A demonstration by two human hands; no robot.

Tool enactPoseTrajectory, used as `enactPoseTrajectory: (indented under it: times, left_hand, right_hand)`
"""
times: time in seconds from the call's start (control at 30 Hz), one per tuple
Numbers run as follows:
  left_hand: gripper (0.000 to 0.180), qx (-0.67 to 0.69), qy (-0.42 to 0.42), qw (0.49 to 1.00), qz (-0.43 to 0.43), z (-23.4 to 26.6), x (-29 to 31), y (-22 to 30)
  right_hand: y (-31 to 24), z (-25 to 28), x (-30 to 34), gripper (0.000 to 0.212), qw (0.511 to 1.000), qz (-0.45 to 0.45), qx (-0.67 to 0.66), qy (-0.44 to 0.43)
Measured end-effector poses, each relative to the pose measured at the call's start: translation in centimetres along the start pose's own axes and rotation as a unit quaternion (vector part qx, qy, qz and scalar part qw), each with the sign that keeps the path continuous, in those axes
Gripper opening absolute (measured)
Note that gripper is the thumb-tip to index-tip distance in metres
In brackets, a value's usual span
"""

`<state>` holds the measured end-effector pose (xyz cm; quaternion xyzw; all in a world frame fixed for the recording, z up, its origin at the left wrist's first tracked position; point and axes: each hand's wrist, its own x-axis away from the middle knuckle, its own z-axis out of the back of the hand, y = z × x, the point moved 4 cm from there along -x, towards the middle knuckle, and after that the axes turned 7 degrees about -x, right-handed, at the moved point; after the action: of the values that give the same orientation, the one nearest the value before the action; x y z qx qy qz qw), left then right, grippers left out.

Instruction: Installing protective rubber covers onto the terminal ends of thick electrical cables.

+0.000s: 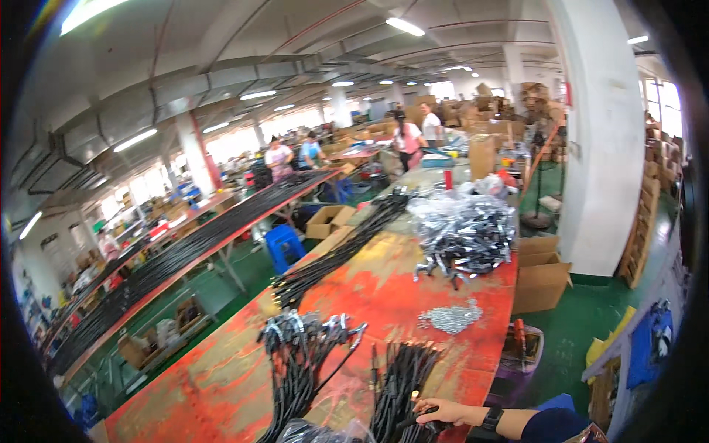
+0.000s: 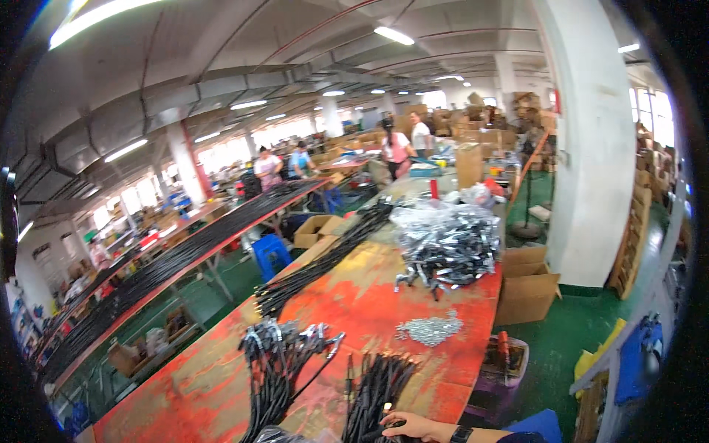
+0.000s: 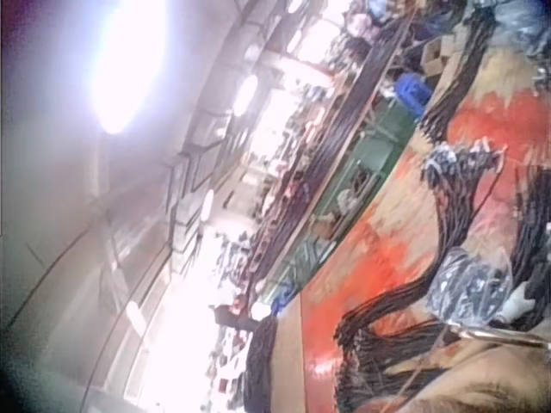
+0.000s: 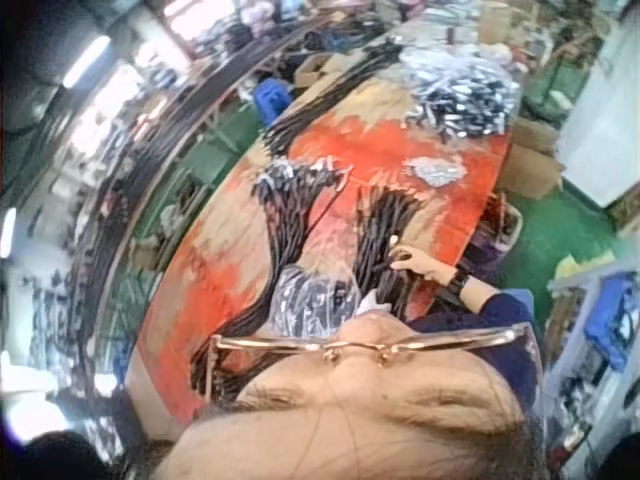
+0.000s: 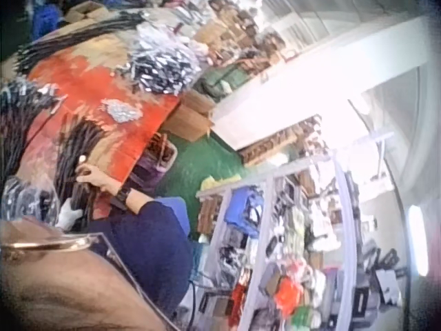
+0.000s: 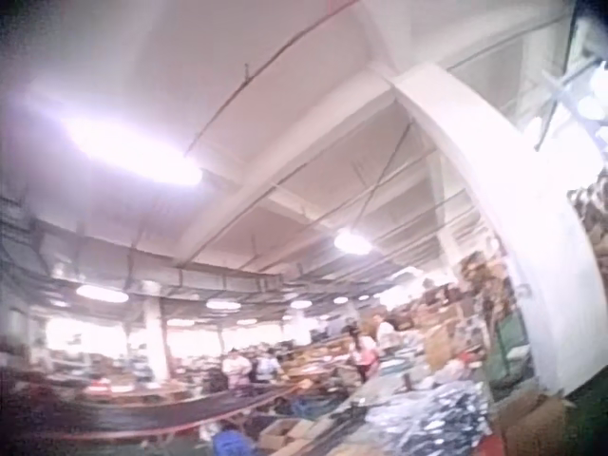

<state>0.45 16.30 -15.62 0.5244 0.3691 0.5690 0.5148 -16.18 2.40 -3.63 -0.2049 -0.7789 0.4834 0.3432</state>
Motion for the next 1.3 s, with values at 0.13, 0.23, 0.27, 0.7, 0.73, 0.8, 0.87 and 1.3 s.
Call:
enactPoseTrajectory:
  times: [0.13,0.23,0.27,0.7,0.73,0.8,0.87,1.3]
  left_hand:
    - [0.061,-0.071,0.014,0.995,0.064,0.6,0.6,-0.6]
    - [0.056,0.007,-0.016,1.0,0.024,1.4,1.4,-0.6]
    - [0.054,0.007,0.003,0.999,0.035,1.5,1.8,0.3]
    - [0.075,-0.132,0.005,0.972,0.195,2.3,3.0,10.5]
    - [0.072,-0.132,-0.007,0.969,0.208,2.5,3.3,9.6]
    - [0.067,-0.094,-0.027,0.971,0.22,2.2,3.6,9.9]
    - [0.06,-0.037,-0.024,0.977,0.209,1.9,3.7,11.1]
    - [0.059,0.064,-0.043,0.969,0.233,2.5,4.0,11.9]
  right_hand:
    - [0.3,2.7,5.0,0.025,0.979,-0.046,-0.141,0.138]
    - [1.3,5.2,7.1,0.024,0.968,0.058,-0.118,0.214]
    - [0.5,5.3,8.1,0.024,0.964,0.054,-0.115,0.234]
    - [-1.8,10.7,9.3,0.022,0.948,0.104,-0.116,0.278]
    - [-1.8,10.4,9.4,0.023,0.952,0.097,-0.128,0.262]
    - [-1.3,9.9,9.4,0.023,0.954,0.086,-0.143,0.25]
    - [-1.2,9.0,8.9,0.025,0.961,0.101,-0.132,0.221]
    - [-1.6,8.9,4.3,0.026,0.961,0.025,-0.188,0.202]
